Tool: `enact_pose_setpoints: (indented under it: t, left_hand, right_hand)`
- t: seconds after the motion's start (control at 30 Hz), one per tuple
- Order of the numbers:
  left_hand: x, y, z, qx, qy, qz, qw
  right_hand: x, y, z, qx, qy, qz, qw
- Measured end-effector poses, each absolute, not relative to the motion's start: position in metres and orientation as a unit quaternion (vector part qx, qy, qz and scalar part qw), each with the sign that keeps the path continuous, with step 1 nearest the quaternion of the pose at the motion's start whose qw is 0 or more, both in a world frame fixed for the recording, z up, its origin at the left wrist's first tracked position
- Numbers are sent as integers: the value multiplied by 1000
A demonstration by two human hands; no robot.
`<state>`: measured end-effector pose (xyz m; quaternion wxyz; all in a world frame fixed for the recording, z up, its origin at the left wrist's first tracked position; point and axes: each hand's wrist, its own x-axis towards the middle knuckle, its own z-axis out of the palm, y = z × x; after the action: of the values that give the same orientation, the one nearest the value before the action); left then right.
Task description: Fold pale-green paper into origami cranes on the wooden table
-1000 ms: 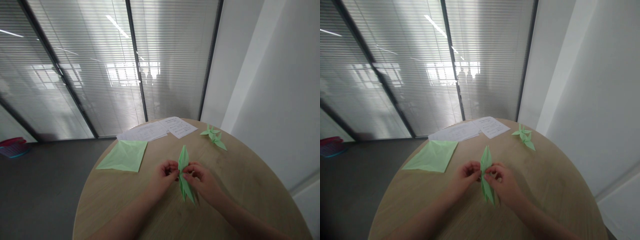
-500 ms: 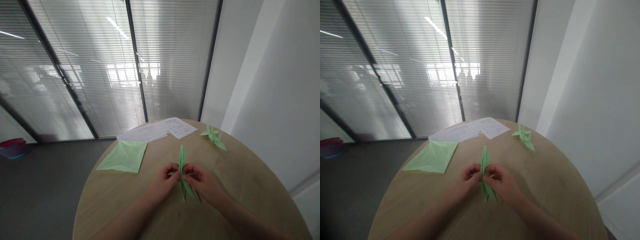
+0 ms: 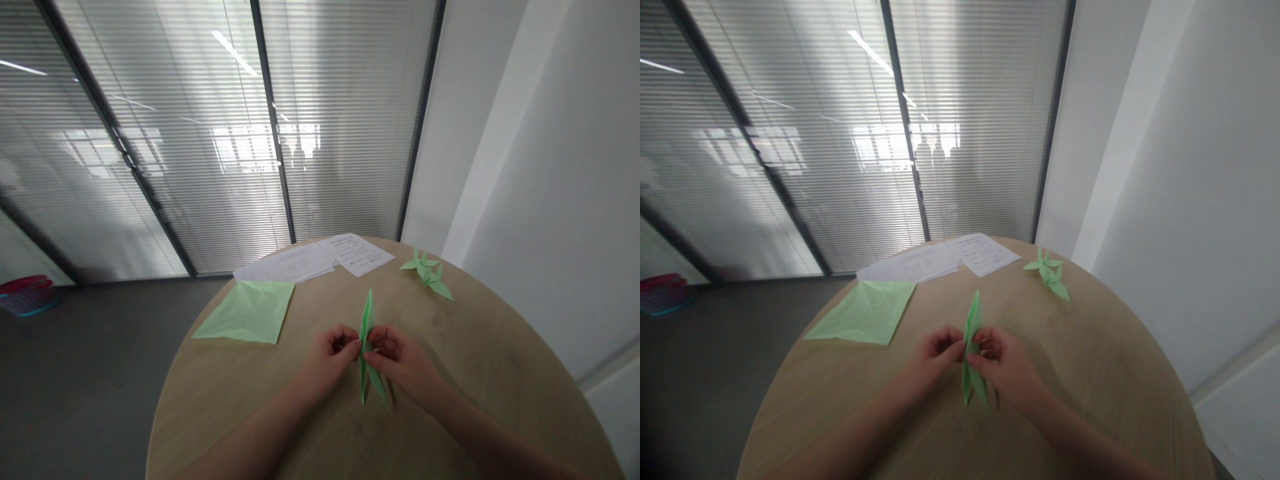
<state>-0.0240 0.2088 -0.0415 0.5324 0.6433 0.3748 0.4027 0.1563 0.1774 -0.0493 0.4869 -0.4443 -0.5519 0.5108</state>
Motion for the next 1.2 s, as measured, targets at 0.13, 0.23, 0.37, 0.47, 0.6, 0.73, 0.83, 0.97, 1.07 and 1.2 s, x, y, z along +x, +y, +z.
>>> enact_pose_setpoints:
  t: [0.13,0.23,0.37,0.47,0.6,0.73,0.83,0.97,1.07,1.2]
  left_hand:
    - [-24,207,-38,654,387,398,514]
    - [-22,205,-35,658,378,422,496]
    - [-20,204,-36,643,344,428,534]
    - [-20,205,-38,626,333,434,556]
    - [-21,205,-36,585,338,439,593]
    - [-22,205,-33,573,353,452,586]
    - [-22,206,-34,580,363,460,566]
    - [-22,205,-34,601,368,458,542]
    - [-21,204,-33,613,369,460,525]
    - [-22,204,-36,615,348,442,552]
  right_hand:
    - [156,177,-49,-440,-553,509,491]
    - [155,176,-48,-452,-552,511,480]
    - [155,173,-47,-433,-560,527,470]
    - [155,172,-47,-407,-570,521,488]
    - [156,172,-46,-417,-566,510,496]
    - [156,172,-47,-418,-555,518,499]
    - [156,173,-49,-409,-550,534,495]
    - [157,174,-51,-413,-554,533,487]
    - [157,173,-48,-427,-559,523,481]
    - [157,172,-46,-430,-562,508,491]
